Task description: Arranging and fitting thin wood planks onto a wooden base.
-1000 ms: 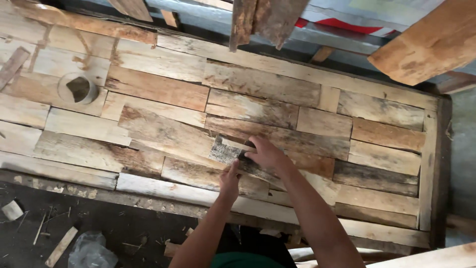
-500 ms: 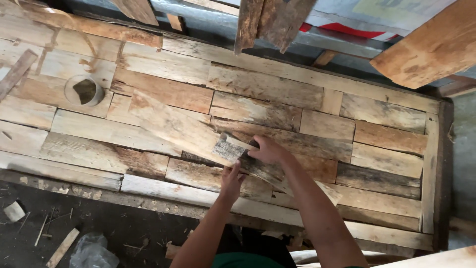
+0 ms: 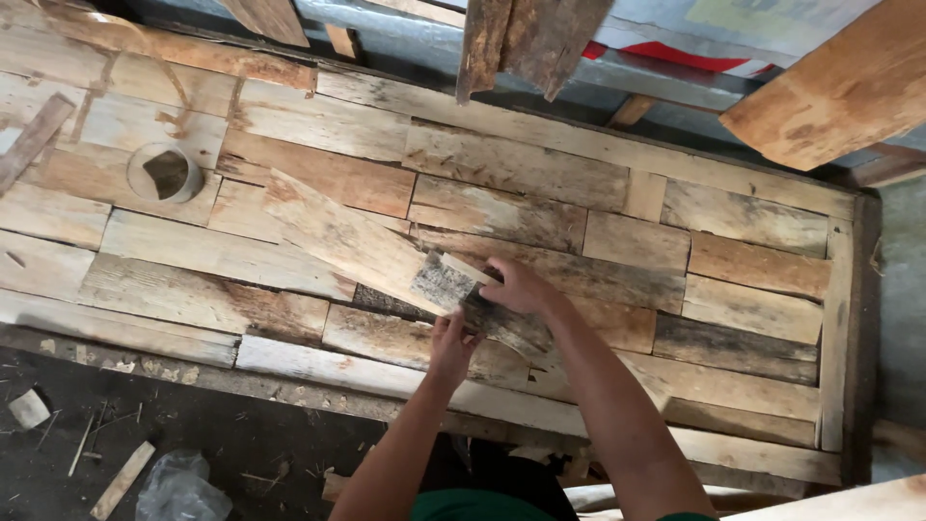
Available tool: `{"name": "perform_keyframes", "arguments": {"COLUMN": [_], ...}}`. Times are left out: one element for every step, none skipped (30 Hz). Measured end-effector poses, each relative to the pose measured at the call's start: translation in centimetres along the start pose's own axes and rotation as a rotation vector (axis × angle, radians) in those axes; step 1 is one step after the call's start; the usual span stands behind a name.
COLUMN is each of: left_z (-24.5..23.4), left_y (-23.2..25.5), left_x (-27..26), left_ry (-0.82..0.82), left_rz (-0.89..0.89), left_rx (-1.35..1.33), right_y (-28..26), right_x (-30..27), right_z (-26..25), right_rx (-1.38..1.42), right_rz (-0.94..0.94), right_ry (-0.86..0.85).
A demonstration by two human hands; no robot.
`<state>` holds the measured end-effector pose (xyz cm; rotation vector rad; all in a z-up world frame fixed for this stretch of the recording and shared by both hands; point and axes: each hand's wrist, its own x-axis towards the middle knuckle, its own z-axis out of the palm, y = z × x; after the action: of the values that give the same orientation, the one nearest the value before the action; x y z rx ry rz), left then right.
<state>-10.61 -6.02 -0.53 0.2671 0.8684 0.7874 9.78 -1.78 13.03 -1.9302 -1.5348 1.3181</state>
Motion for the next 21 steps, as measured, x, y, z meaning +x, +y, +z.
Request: {"name": "perform_keyframes", "arguments": {"left_z": [1.4,2.6,3.9,3.9,3.9,4.0,2.3,0.7,-0.8,-0.5,-0.2,0.0,-0.2,-0.3,-0.5,-0.2,0.1,0.3,-0.3,-1.0,-1.6], "left_y": [1.0,2.0,3.0,2.9,2.8,2.7,1.1,-0.6,-2.3,-2.0,-1.8,-1.5,-1.7,-1.9,-2.2,-2.0,-1.8,-1.6,-2.1,-2.6,-3.1], "left_x": [-0.8,-1.7,-2.5,-2.3,-2.0,-1.8,-0.5,0.8,2.0,1.8,1.6,1.4,1.4,1.5,1.4,1.3,1.1,0.9,1.3,1.7,2.2], "left_ry": [0.000,0.022,0.043,0.043,0.145,0.245,0.244,0.250,0.255,0.255,0.227,0.199,0.199,0.168,0.138,0.135,0.123,0.111,0.111,0.105,0.099], "left_rz": [0.003,-0.036,-0.075,-0.075,-0.120,-0.168,-0.170,-0.130,-0.090,-0.090,-0.061,-0.032,-0.033,0.000,0.032,0.033,0.011,-0.010,-0.008,-0.004,0.001], "left_rx": [-0.001,-0.065,-0.130,-0.131,-0.135,-0.138,-0.139,-0.074,-0.010,-0.010,0.036,0.082,0.083,0.109,0.134,0.136,0.126,0.116,0.118,0.103,0.089], "right_y": [0.2,0.4,0.6,1.3,2.0,2.7,2.8,3.0,3.2,3.5,3.9,4.2,3.4,2.8,2.0,1.9,1.7,1.5,2.6,3.8,4.9], "right_x": [0.2,0.2,0.3,0.5,0.8,0.9,0.9,0.7,0.5,0.5,0.6,0.6,0.4,0.0,-0.3,-0.3,-0.3,-0.2,0.5,1.3,2.0], "right_z": [-0.2,-0.4,-0.5,-0.6,-0.7,-0.8,-1.1,-1.4,-1.7,-2.0,-2.2,-2.4,-2.5,-2.7,-2.8,-2.8,-2.7,-2.6,-2.0,-1.5,-1.0], "right_rx": [-0.001,0.015,0.032,0.031,0.023,0.014,0.013,0.061,0.108,0.108,0.125,0.143,0.144,0.044,-0.055,-0.054,-0.083,-0.113,-0.111,-0.111,-0.111], "right_rz": [-0.002,-0.003,-0.003,-0.003,-0.016,-0.027,-0.026,-0.039,-0.053,-0.052,-0.025,0.003,0.003,0.072,0.142,0.141,0.190,0.238,0.237,0.220,0.203], "right_ry": [-0.001,-0.009,-0.017,-0.018,0.011,0.042,0.043,0.065,0.087,0.087,0.070,0.053,0.053,0.040,0.027,0.030,-0.009,-0.049,-0.048,-0.059,-0.071]}}
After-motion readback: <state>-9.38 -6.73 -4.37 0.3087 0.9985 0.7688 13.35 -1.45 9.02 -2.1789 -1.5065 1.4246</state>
